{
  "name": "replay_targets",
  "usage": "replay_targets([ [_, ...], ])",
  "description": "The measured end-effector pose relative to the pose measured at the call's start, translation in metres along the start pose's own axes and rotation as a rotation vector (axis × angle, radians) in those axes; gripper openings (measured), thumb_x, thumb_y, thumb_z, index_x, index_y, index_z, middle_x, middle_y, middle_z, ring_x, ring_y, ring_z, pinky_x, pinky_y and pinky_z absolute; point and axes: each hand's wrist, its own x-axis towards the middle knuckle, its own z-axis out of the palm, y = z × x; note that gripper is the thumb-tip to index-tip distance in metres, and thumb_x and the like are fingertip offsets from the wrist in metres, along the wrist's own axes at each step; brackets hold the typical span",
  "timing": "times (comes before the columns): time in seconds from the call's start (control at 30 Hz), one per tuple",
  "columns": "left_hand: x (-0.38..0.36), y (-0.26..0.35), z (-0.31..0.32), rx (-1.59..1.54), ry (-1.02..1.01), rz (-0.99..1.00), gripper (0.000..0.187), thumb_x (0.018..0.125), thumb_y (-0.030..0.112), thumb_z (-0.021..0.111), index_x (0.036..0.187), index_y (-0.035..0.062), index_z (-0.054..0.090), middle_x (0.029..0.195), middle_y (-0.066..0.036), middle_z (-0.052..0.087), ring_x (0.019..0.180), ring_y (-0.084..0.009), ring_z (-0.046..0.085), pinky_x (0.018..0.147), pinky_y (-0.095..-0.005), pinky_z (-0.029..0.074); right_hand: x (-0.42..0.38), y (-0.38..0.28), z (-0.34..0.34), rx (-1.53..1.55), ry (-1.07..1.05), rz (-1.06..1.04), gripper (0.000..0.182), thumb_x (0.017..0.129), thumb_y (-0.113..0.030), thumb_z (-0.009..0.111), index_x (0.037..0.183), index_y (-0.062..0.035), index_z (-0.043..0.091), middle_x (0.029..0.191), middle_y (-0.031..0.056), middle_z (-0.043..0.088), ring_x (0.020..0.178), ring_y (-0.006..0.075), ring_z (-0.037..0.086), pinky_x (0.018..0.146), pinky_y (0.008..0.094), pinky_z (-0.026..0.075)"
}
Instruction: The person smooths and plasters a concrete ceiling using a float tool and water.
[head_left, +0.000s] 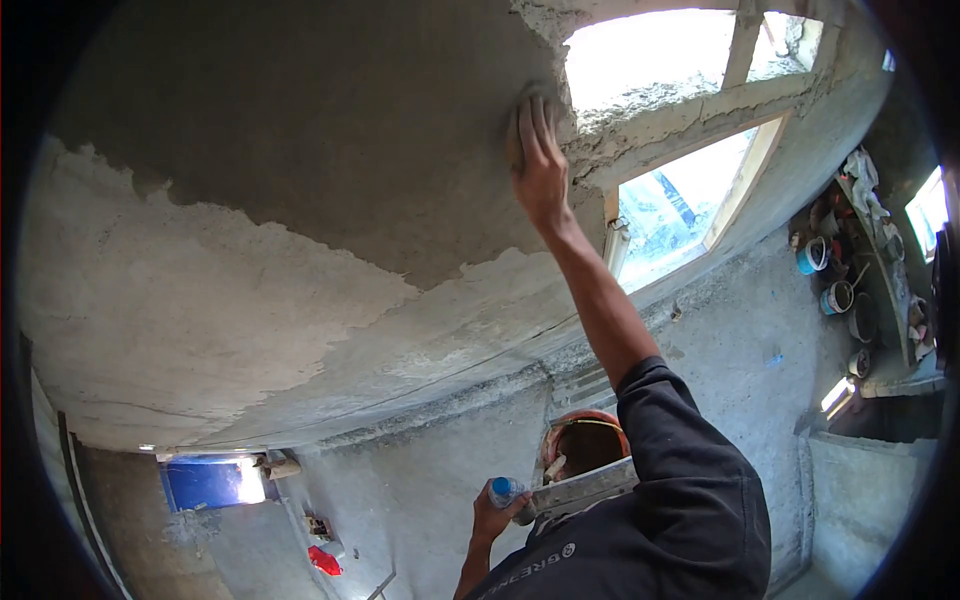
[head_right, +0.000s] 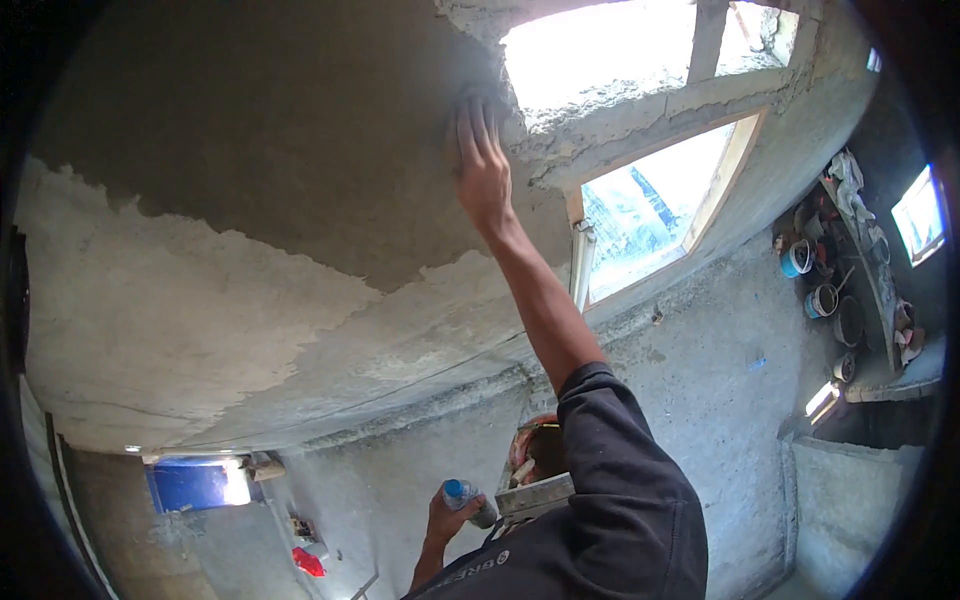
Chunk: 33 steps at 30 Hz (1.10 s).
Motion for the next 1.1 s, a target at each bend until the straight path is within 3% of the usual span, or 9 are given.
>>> replay_targets([
  [0.23, 0.002, -0.001, -0.003, 0.085, 0.010, 0.025, 0.039, 0.069, 0.029, 0.083, 0.088, 0.0057, 0.059, 0.081, -0.006, 0.067, 0.075, -0.0136, 0.063, 0.069, -0.0319, 0.050, -0.084, -0.001, -0.004, 0.200, -0.174, 0.658, 0.056, 0.078, 0.008, 0.049, 0.134, 0.0047, 0.041, 0.137, 0.0250, 0.041, 0.128, 0.0386, 0.039, 0.104, 0.0398, 0.039],
  [0.3, -0.002, 0.002, -0.006, 0.081, 0.009, 0.000, 0.038, 0.070, 0.030, 0.083, 0.088, 0.0059, 0.059, 0.081, -0.006, 0.067, 0.076, -0.0140, 0.063, 0.069, -0.0322, 0.050, -0.028, -0.019, -0.016, 0.143, 0.132, 0.369, 0.057, 0.079, 0.009, 0.046, 0.135, 0.0055, 0.038, 0.139, 0.0262, 0.038, 0.129, 0.0420, 0.036, 0.106, 0.0417, 0.038],
  [0.4, -0.002, 0.001, -0.007, 0.032, -0.009, -0.013, 0.038, 0.070, 0.030, 0.083, 0.087, 0.0060, 0.060, 0.081, -0.006, 0.067, 0.076, -0.0143, 0.064, 0.069, -0.0322, 0.050, 0.009, -0.020, -0.008, 0.010, 0.101, 0.172, 0.054, 0.081, 0.009, 0.045, 0.134, 0.0065, 0.039, 0.139, 0.0279, 0.037, 0.129, 0.0441, 0.034, 0.107, 0.0445, 0.035],
  [0.5, -0.001, -0.001, -0.007, 0.045, -0.016, 0.007, 0.037, 0.070, 0.030, 0.083, 0.087, 0.0057, 0.060, 0.081, -0.005, 0.067, 0.075, -0.0137, 0.063, 0.069, -0.0315, 0.050, -0.016, -0.004, 0.012, -0.082, 0.082, 0.163, 0.045, 0.085, 0.003, 0.046, 0.131, 0.0053, 0.045, 0.137, 0.0266, 0.040, 0.131, 0.0379, 0.034, 0.106, 0.0405, 0.038],
  [0.6, -0.001, 0.008, -0.006, 0.086, -0.004, 0.006, 0.036, 0.071, 0.029, 0.082, 0.087, 0.0052, 0.060, 0.080, -0.005, 0.067, 0.074, -0.0134, 0.063, 0.069, -0.0311, 0.050, -0.082, -0.002, 0.010, -0.044, -0.143, 0.453, 0.044, 0.084, 0.005, 0.044, 0.128, 0.0059, 0.048, 0.130, 0.0270, 0.047, 0.123, 0.0393, 0.044, 0.103, 0.0402, 0.040],
  [0.7, 0.005, 0.012, -0.004, 0.084, -0.001, 0.008, 0.035, 0.072, 0.028, 0.082, 0.087, 0.0048, 0.060, 0.080, -0.005, 0.067, 0.074, -0.0133, 0.062, 0.069, -0.0310, 0.050, -0.095, -0.009, -0.009, 0.121, -0.133, 0.628, 0.046, 0.082, 0.007, 0.044, 0.128, 0.0061, 0.047, 0.129, 0.0290, 0.047, 0.124, 0.0396, 0.044, 0.103, 0.0406, 0.040],
  [0.83, 0.001, 0.001, -0.005, 0.018, -0.022, -0.001, 0.035, 0.072, 0.027, 0.082, 0.087, 0.0046, 0.060, 0.079, -0.004, 0.066, 0.073, -0.0123, 0.061, 0.068, -0.0304, 0.049, -0.024, -0.018, -0.014, 0.189, 0.171, 0.346, 0.052, 0.078, 0.010, 0.044, 0.130, 0.0004, 0.048, 0.129, 0.0267, 0.049, 0.123, 0.0378, 0.045, 0.103, 0.0405, 0.039],
  [0.97, -0.002, 0.002, -0.003, -0.044, -0.007, 0.045, 0.035, 0.071, 0.026, 0.082, 0.087, 0.0047, 0.060, 0.078, -0.004, 0.066, 0.073, -0.0115, 0.060, 0.068, -0.0298, 0.049, 0.013, -0.021, -0.010, 0.197, 0.234, 0.184, 0.050, 0.075, 0.010, 0.045, 0.124, 0.0014, 0.053, 0.124, 0.0266, 0.052, 0.121, 0.0382, 0.047, 0.103, 0.0411, 0.040],
  [1.1, 0.006, -0.015, -0.004, -0.043, -0.019, 0.036, 0.036, 0.071, 0.027, 0.083, 0.087, 0.0049, 0.060, 0.079, -0.004, 0.065, 0.073, -0.0115, 0.060, 0.069, -0.0298, 0.049, -0.040, -0.029, -0.026, 0.388, -0.057, 0.054, 0.026, 0.072, 0.007, 0.044, 0.088, 0.0034, 0.065, 0.084, 0.0202, 0.066, 0.075, 0.0368, 0.065, 0.086, 0.0374, 0.052],
])
